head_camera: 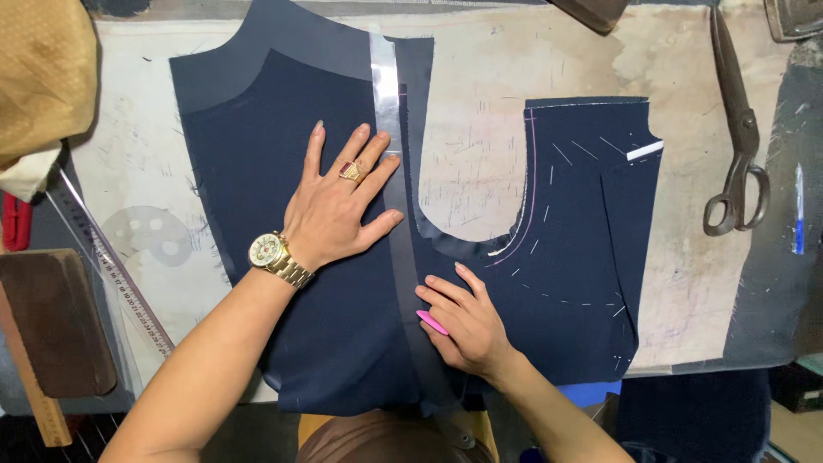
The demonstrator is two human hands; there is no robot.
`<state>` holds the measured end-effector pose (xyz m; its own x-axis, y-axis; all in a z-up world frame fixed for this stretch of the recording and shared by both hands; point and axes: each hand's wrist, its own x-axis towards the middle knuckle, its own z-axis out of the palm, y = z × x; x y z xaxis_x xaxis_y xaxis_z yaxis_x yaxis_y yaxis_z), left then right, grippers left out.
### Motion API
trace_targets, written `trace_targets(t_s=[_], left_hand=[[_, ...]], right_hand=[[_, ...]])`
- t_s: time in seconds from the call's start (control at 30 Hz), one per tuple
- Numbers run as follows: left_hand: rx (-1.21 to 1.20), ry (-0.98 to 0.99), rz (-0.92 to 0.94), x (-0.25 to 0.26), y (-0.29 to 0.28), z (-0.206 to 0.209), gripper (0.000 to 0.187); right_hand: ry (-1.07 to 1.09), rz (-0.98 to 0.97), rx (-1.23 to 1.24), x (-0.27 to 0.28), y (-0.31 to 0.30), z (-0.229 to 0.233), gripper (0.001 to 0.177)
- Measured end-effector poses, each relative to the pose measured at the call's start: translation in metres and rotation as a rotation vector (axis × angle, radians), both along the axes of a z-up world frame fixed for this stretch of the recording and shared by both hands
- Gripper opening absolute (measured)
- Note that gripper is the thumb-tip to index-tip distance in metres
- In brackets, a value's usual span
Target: The person marks a blue fabric garment with pink chalk using straight and curved rulers to define sewing lines.
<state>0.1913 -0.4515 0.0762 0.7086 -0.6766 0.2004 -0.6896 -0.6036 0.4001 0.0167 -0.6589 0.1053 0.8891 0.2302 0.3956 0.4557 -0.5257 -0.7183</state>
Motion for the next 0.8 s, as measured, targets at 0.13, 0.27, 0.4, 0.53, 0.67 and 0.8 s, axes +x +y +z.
trace_targets(t_s=[0.13,0.27,0.4,0.53,0.67,0.8], left_hand=[[-0.015,-0.009,0.001,0.000,-0.001,-0.001,0.062],[-0.014,-0.041,0.016,-0.001,-0.002,-0.001,0.062],[-0.007,-0.069,0.022,-0.002,-0.002,0.001,0.061],[0.003,-0.095,0.025,-0.002,-0.003,-0.001,0.061],[0.007,-0.113,0.038,-0.004,-0.004,-0.005,0.061],[0.005,-0.119,0.037,-0.003,-0.004,-0.005,0.062]], right_hand=[[0.065,-0.044,0.114,0.003,-0.021,0.005,0.006],[-0.008,-0.348,-0.065,0.012,-0.092,0.012,0.011],[-0.045,-0.586,-0.200,0.020,-0.161,0.013,0.018],[0.136,-0.700,0.032,0.016,-0.181,0.015,0.021],[0.202,-0.826,-0.123,0.007,-0.196,0.017,0.018],[0.133,-0.894,-0.344,0.008,-0.199,0.015,0.026]])
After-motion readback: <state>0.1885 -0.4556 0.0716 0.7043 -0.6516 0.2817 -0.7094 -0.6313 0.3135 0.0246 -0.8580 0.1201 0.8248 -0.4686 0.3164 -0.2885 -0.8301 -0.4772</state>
